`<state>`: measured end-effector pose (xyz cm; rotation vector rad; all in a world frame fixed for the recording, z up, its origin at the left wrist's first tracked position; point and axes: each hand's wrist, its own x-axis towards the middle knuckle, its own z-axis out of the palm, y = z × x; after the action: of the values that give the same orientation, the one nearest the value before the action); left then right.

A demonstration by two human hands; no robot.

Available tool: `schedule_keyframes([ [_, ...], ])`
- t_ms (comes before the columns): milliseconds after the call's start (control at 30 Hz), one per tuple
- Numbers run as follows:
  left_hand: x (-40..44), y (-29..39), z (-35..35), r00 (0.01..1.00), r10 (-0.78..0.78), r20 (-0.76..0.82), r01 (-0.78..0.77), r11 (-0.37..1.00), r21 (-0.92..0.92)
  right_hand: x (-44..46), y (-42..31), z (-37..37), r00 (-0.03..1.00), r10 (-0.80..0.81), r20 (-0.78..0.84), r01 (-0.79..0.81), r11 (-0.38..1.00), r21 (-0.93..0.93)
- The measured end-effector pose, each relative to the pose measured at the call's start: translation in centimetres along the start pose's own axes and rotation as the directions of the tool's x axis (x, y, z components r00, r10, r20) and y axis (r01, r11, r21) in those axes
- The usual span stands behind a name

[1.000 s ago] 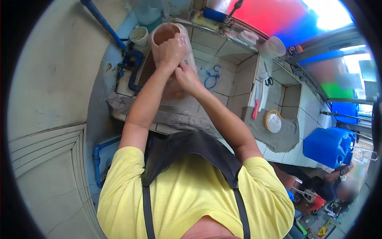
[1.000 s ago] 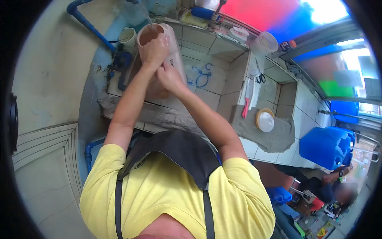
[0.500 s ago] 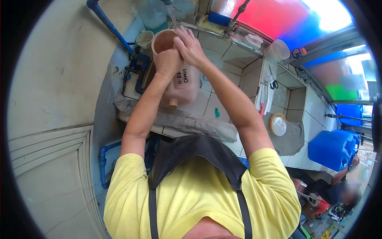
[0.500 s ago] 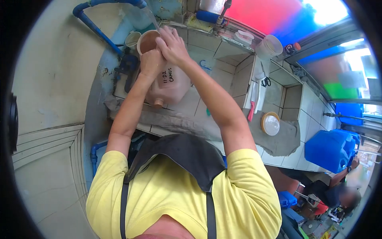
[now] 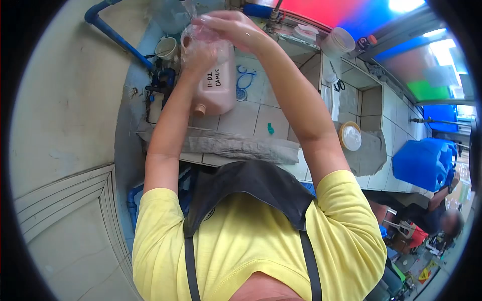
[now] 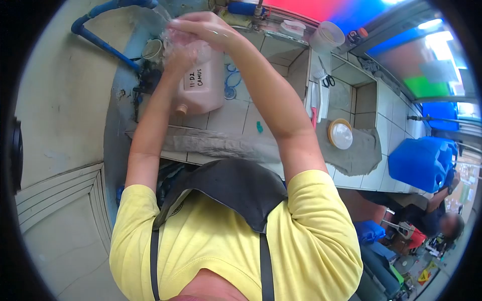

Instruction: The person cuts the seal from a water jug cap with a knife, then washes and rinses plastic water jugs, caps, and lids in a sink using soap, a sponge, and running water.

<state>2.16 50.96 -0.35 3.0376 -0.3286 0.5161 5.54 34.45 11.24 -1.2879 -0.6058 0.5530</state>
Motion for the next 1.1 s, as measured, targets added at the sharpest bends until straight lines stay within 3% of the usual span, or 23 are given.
schedule_keyframes([
  [33,0.2,0.0,0.2,0.996,0.063,-0.055,-0.062,0.998,0.028,-1.9,0.8,-1.5,1.0,0.018,-0.015,-0.018,0.999,-0.05],
  [100,1.7,1.3,-2.1,0.957,-0.255,0.14,0.273,0.954,-0.128,-6.2,4.5,-4.6,0.982,0.126,-0.143,-0.14,0.985,-0.096],
  [167,1.5,1.2,-1.8,0.964,-0.237,0.124,0.254,0.956,-0.145,-11.1,7.2,-6.8,0.917,0.349,-0.192,-0.389,0.888,-0.245],
  [233,1.3,1.3,-1.7,0.966,-0.238,0.099,0.253,0.95,-0.183,-15.7,12.1,-9.8,0.784,0.584,-0.21,-0.602,0.633,-0.487],
  [300,1.1,1.5,-2.0,0.97,-0.228,0.087,0.24,0.954,-0.177,-19.4,14.9,-11.1,0.571,0.788,-0.232,-0.688,0.305,-0.659],
  [367,0.7,1.6,-2.3,0.971,-0.229,0.073,0.238,0.957,-0.168,-22.5,17.8,-11.7,0.487,0.827,-0.281,-0.727,0.206,-0.655],
  [467,0.1,1.7,-2.7,0.982,-0.19,0.004,0.189,0.971,-0.144,-24.7,20.8,-12.1,0.445,0.848,-0.287,-0.756,0.184,-0.628],
  [500,-0.3,1.7,-2.7,0.982,-0.188,-0.014,0.183,0.971,-0.153,-25.3,22.6,-12.3,0.447,0.847,-0.287,-0.758,0.188,-0.625],
  [567,-0.7,2.1,-3.2,0.982,-0.185,-0.037,0.177,0.971,-0.159,-25.6,26.2,-12.8,0.603,0.763,-0.234,-0.508,0.141,-0.85],
  [600,-1.1,2.3,-3.5,0.981,-0.192,-0.037,0.183,0.968,-0.17,-25.6,27.1,-12.6,0.605,0.761,-0.231,-0.506,0.144,-0.85],
  [667,-1.6,2.7,-3.8,0.978,-0.203,-0.036,0.194,0.965,-0.179,-25.8,28.5,-11.8,0.665,0.74,-0.099,-0.217,0.064,-0.974],
  [700,-1.9,3.0,-4.1,0.979,-0.199,-0.051,0.187,0.966,-0.176,-26.1,29.0,-11.3,0.662,0.744,-0.091,-0.211,0.068,-0.975],
  [767,-2.2,3.2,-4.5,0.977,-0.205,-0.06,0.193,0.967,-0.165,-26.2,29.4,-10.1,0.66,0.751,-0.016,-0.056,0.027,-0.998],
  [900,-2.5,3.0,-5.1,0.979,-0.185,-0.082,0.17,0.972,-0.164,-27.2,36.8,-10.4,0.662,0.738,0.128,0.11,0.074,-0.991],
  [967,-2.7,2.7,-5.2,0.98,-0.175,-0.092,0.155,0.97,-0.19,-27.8,39.6,-11.0,0.774,0.626,0.098,0.02,0.131,-0.991],
  [1000,-2.9,2.6,-5.3,0.98,-0.172,-0.099,0.147,0.965,-0.218,-27.1,39.6,-11.5,0.771,0.628,0.104,0.024,0.135,-0.991],
  [1067,-3.0,2.6,-5.2,0.98,-0.175,-0.098,0.146,0.958,-0.247,-25.5,39.0,-12.9,0.633,0.762,-0.14,-0.315,0.088,-0.945],
  [1100,-3.1,2.7,-5.3,0.98,-0.164,-0.111,0.136,0.965,-0.223,-24.9,38.8,-13.5,0.626,0.769,-0.134,-0.314,0.091,-0.945],
])
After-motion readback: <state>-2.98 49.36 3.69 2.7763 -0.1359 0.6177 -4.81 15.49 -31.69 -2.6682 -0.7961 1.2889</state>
